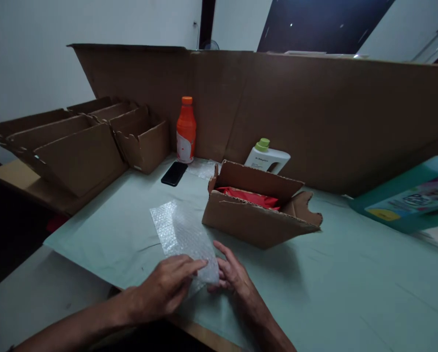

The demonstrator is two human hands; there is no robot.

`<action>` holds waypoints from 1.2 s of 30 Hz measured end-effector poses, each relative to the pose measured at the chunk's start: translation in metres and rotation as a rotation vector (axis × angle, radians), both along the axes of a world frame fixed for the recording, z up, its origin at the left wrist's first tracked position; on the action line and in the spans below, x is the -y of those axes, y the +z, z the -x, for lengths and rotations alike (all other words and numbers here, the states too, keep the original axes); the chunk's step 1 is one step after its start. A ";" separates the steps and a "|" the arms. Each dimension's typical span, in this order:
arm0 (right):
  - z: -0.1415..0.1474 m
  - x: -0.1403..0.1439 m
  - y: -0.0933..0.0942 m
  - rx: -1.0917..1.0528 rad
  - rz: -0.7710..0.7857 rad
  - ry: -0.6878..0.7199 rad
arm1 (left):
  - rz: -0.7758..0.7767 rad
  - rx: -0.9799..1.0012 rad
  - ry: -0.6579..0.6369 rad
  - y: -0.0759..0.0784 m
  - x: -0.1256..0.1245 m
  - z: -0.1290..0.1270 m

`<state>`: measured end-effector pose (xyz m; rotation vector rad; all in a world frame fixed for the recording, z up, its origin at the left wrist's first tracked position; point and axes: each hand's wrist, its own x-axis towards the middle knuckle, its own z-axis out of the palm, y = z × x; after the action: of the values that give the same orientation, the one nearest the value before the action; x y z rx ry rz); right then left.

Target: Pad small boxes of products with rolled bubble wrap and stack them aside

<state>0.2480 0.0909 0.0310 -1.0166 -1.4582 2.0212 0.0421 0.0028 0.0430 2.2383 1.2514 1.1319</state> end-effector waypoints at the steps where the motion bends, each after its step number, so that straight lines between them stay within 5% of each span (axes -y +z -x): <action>1: -0.001 0.002 -0.003 -0.004 0.023 0.008 | 0.045 -0.001 -0.028 -0.007 0.003 -0.008; 5: -0.003 0.004 -0.013 0.160 -0.099 -0.043 | 0.137 0.129 -0.049 -0.021 0.013 0.001; 11: -0.006 -0.004 -0.020 0.352 -0.459 0.069 | 0.156 -0.098 0.494 -0.020 -0.043 0.072; 15: -0.009 -0.006 -0.019 0.395 -0.586 0.115 | 0.213 -0.197 0.469 -0.031 -0.095 0.077; 18: -0.011 -0.008 -0.018 0.379 -0.669 0.122 | 0.217 -0.223 0.389 -0.040 -0.110 0.063; 31: -0.009 -0.017 -0.015 0.247 -0.705 0.209 | 0.334 -0.128 0.467 -0.038 -0.079 0.073; 36: -0.018 -0.016 -0.011 0.273 -0.757 0.152 | 0.290 -0.092 0.455 -0.015 -0.069 0.061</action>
<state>0.2657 0.1070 0.0196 -0.8694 -2.2464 1.2334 -0.0186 0.0722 0.0279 1.8603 1.8947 0.9179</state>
